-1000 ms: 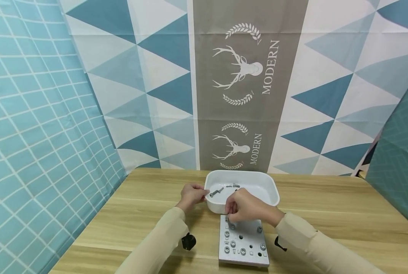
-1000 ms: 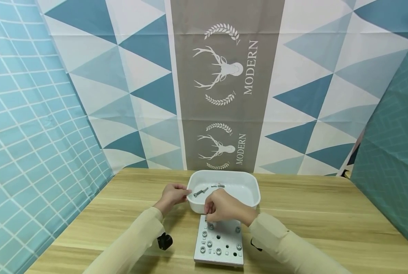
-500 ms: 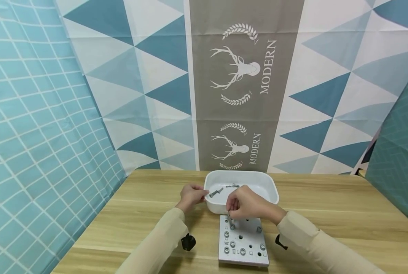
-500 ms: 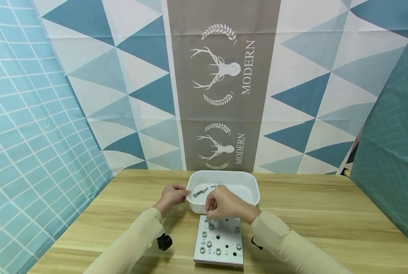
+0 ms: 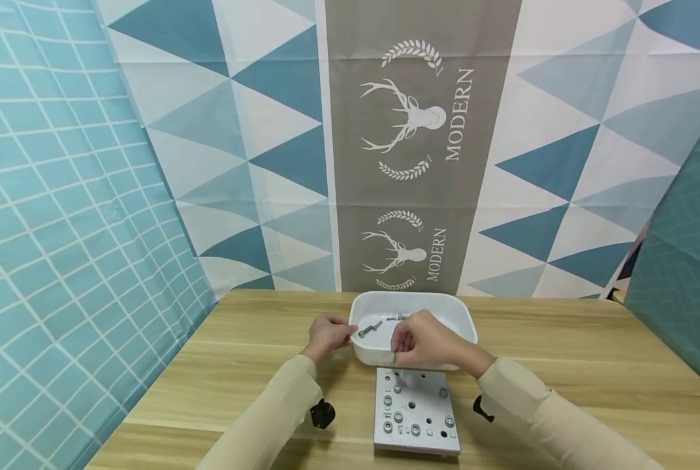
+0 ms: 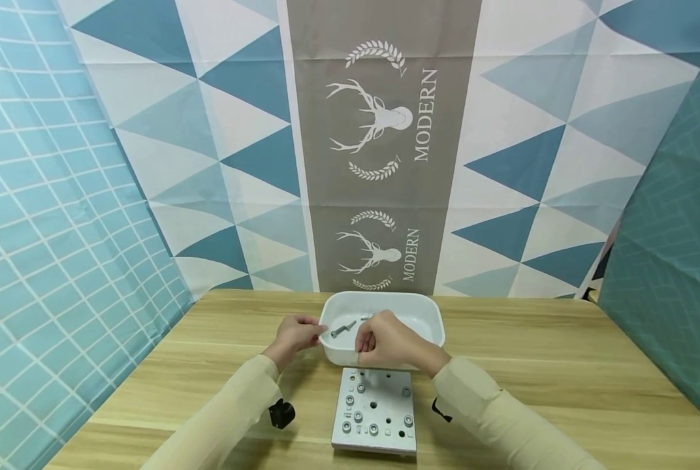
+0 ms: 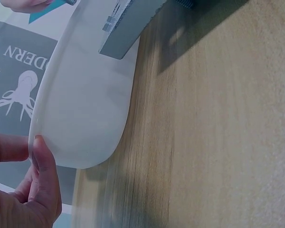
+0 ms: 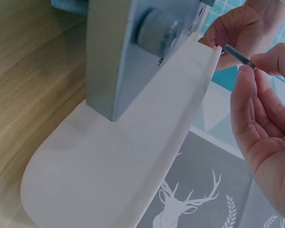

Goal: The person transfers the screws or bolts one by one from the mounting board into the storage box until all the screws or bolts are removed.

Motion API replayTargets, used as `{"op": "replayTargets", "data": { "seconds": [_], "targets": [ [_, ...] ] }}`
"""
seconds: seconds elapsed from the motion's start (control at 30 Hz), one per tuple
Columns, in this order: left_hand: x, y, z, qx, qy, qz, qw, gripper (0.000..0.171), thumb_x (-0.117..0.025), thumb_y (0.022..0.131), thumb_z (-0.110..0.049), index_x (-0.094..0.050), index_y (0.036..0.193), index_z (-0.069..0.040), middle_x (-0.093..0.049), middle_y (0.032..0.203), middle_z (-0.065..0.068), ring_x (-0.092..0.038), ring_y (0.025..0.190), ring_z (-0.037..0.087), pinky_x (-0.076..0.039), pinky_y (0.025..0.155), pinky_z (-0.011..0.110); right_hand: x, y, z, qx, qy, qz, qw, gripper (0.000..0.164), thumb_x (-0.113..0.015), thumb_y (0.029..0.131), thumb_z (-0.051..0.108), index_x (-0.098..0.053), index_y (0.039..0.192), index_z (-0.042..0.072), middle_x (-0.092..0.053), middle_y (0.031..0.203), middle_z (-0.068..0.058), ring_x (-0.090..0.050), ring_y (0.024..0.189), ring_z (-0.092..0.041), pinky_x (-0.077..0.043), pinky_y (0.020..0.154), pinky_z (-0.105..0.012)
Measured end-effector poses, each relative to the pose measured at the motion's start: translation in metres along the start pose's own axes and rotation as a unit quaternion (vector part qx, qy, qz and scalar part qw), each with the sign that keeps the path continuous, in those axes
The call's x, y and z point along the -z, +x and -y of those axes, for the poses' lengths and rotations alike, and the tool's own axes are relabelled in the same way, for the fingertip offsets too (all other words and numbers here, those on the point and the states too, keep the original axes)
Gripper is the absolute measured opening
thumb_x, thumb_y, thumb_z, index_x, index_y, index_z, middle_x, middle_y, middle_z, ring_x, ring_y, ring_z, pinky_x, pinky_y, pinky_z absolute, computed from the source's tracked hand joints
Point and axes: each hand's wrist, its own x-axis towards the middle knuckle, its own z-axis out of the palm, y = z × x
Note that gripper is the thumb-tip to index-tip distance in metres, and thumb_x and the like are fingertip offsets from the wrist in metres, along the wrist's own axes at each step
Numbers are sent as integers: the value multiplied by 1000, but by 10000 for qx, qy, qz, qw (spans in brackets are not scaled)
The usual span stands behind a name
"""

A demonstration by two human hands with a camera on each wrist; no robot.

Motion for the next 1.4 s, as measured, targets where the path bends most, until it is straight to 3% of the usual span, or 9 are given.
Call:
{"op": "replayTargets", "data": {
  "seconds": [0.77,1.1,1.4],
  "targets": [
    [1,3,3,98,-90,-30,9999,17,-73,80,-2,-64,92,6,-57,80,7,-56,58,9,-56,55,18,22,15,-3,73,-309,-26,9995,10,-69,72,5,-66,71,14,-62,63,7,-51,56,3,-50,52,-15],
    [2,3,7,11,-21,-5,10000,16,-72,81,-3,-65,91,5,-59,82,8,-56,59,9,-58,58,21,31,25,-9,371,-428,-155,9983,7,-70,71,3,-68,71,10,-65,62,3,-52,55,4,-50,51,-15],
    [1,4,6,-40,-101,61,9999,15,-73,80,-3,-66,90,5,-59,80,7,-57,60,9,-58,58,21,38,34,-13,177,-596,-150,9980,8,-70,70,4,-68,70,11,-65,62,4,-52,54,3,-49,51,-15]
  ]
}}
